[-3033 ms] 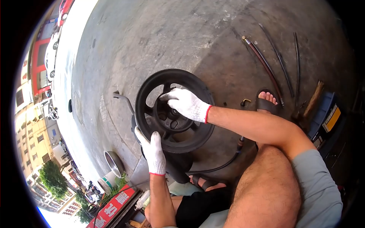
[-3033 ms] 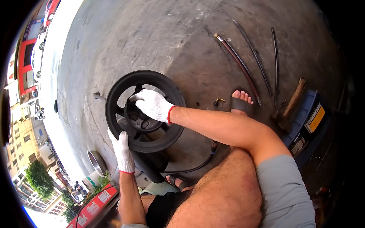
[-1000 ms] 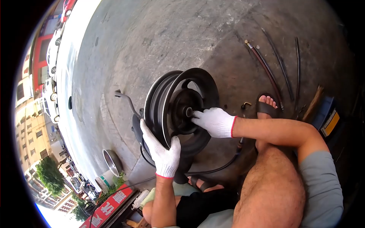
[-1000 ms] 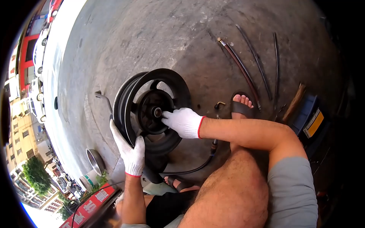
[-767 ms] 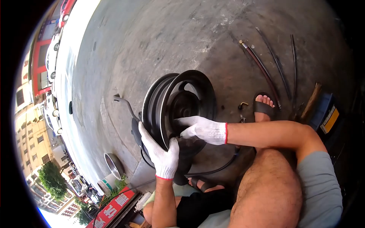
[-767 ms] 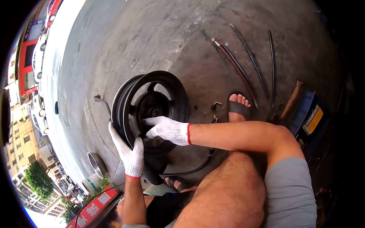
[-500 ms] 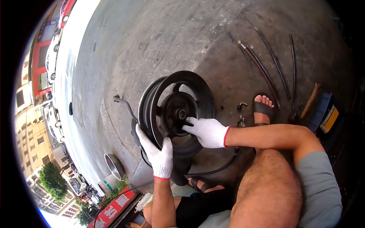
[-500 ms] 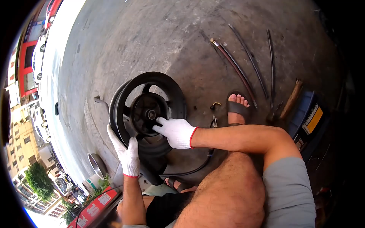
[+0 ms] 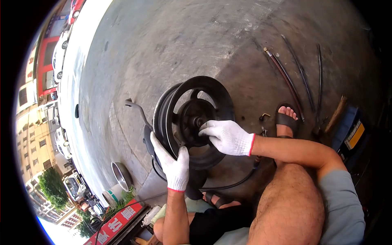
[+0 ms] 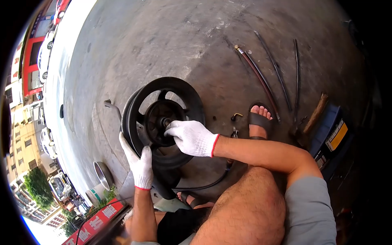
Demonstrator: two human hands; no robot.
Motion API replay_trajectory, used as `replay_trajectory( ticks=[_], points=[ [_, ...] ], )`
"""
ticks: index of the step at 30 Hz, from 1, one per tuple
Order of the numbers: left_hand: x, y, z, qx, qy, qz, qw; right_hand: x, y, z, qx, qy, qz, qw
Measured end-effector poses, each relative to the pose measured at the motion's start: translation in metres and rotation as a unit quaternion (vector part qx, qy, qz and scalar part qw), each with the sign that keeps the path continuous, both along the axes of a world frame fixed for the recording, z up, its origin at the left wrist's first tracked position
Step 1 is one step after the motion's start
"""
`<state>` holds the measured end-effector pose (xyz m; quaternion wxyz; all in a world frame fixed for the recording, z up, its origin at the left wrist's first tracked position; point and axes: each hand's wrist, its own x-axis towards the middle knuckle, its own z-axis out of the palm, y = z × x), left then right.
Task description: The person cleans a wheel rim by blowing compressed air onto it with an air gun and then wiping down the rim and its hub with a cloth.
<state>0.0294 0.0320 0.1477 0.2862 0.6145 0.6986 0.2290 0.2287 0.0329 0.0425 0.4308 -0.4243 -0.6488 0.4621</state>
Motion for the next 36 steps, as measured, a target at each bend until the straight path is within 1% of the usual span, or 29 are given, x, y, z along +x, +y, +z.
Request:
replay_trajectory(
  ticks=[2, 3, 4, 5, 6, 8, 10, 11, 12, 14, 15, 16, 18, 19, 20, 22, 23, 24, 26, 27, 28, 30, 32, 33, 34, 36],
  points=[
    [0.002, 0.0, 0.001, 0.003, 0.001, 0.0, 1.0, 0.003, 0.019, 0.015, 0.058, 0.013, -0.082, 0.995],
    [0.003, 0.0, 0.001, 0.003, 0.015, -0.007, 1.0, 0.003, 0.029, 0.019, 0.089, -0.036, -0.081, 0.992],
    [0.005, 0.0, 0.003, 0.003, 0.029, -0.014, 0.999, -0.003, 0.036, 0.009, 0.103, -0.091, -0.055, 0.989],
    [0.01, 0.001, 0.005, 0.01, 0.06, -0.02, 0.998, -0.01, 0.04, 0.0, 0.101, -0.098, -0.04, 0.989],
    [0.009, 0.001, 0.005, 0.012, 0.059, -0.018, 0.998, -0.015, 0.042, -0.004, 0.099, -0.106, -0.026, 0.989],
    [0.006, 0.002, 0.002, 0.002, 0.024, 0.002, 1.0, -0.019, 0.042, -0.011, 0.09, -0.094, -0.019, 0.991],
    [0.003, 0.002, 0.003, -0.002, 0.031, 0.007, 1.0, -0.017, 0.037, -0.021, 0.22, -0.145, 0.055, 0.963],
    [0.001, 0.003, 0.002, -0.006, 0.027, 0.004, 1.0, -0.013, 0.033, -0.025, 0.296, -0.154, 0.023, 0.942],
    [-0.002, 0.003, 0.001, -0.01, 0.023, 0.003, 1.0, -0.003, 0.029, -0.025, 0.299, -0.157, 0.043, 0.94],
    [-0.001, 0.003, 0.0, -0.008, 0.022, 0.012, 1.0, 0.007, 0.024, -0.022, 0.262, -0.142, 0.022, 0.954],
    [-0.001, 0.002, 0.0, -0.009, 0.022, 0.014, 1.0, 0.009, 0.022, -0.012, 0.201, -0.125, -0.031, 0.971],
    [-0.001, 0.001, 0.0, -0.008, 0.021, 0.021, 1.0, 0.009, 0.027, -0.008, 0.145, -0.064, -0.102, 0.982],
    [0.0, 0.001, 0.0, 0.001, 0.047, 0.005, 0.999, 0.011, 0.047, 0.0, 0.048, -0.002, -0.214, 0.976],
    [0.0, 0.001, -0.001, 0.008, 0.066, -0.001, 0.998, 0.011, 0.056, 0.005, 0.085, -0.012, -0.22, 0.972],
    [0.002, 0.003, 0.001, 0.009, 0.065, 0.001, 0.998, 0.005, 0.058, 0.01, 0.09, -0.001, -0.195, 0.977],
    [0.009, 0.006, 0.006, 0.014, 0.085, -0.004, 0.996, -0.012, 0.045, 0.014, 0.152, -0.032, -0.039, 0.987],
    [0.01, 0.007, 0.006, 0.024, 0.094, -0.007, 0.995, -0.021, 0.037, 0.002, 0.22, -0.162, 0.061, 0.96],
    [0.01, 0.006, 0.006, 0.032, 0.11, -0.015, 0.993, -0.024, 0.033, -0.015, 0.286, -0.207, 0.055, 0.934],
    [0.018, 0.007, 0.018, -0.028, 0.06, 0.013, 0.998, -0.018, 0.044, -0.026, 0.286, -0.15, 0.093, 0.942],
    [0.02, 0.007, 0.019, -0.031, 0.067, 0.021, 0.997, -0.018, 0.043, -0.022, 0.276, -0.152, 0.076, 0.946],
    [0.017, 0.005, 0.018, -0.036, 0.067, 0.025, 0.997, -0.019, 0.043, -0.018, 0.259, -0.129, 0.047, 0.956],
    [0.015, 0.006, 0.011, 0.037, 0.108, -0.013, 0.993, -0.019, 0.045, -0.004, 0.141, -0.067, -0.04, 0.987],
    [0.017, 0.005, 0.013, 0.029, 0.109, -0.004, 0.994, -0.022, 0.052, -0.011, 0.078, -0.049, -0.074, 0.993],
    [0.017, 0.004, 0.012, 0.036, 0.116, -0.009, 0.993, -0.022, 0.054, -0.015, 0.012, -0.039, -0.102, 0.994],
    [0.017, 0.004, 0.011, 0.044, 0.121, -0.013, 0.992, -0.022, 0.054, -0.022, -0.022, -0.021, -0.118, 0.993],
    [0.017, 0.005, 0.013, 0.042, 0.11, -0.012, 0.993, -0.02, 0.047, -0.023, -0.198, 0.01, -0.108, 0.974]
  ],
)
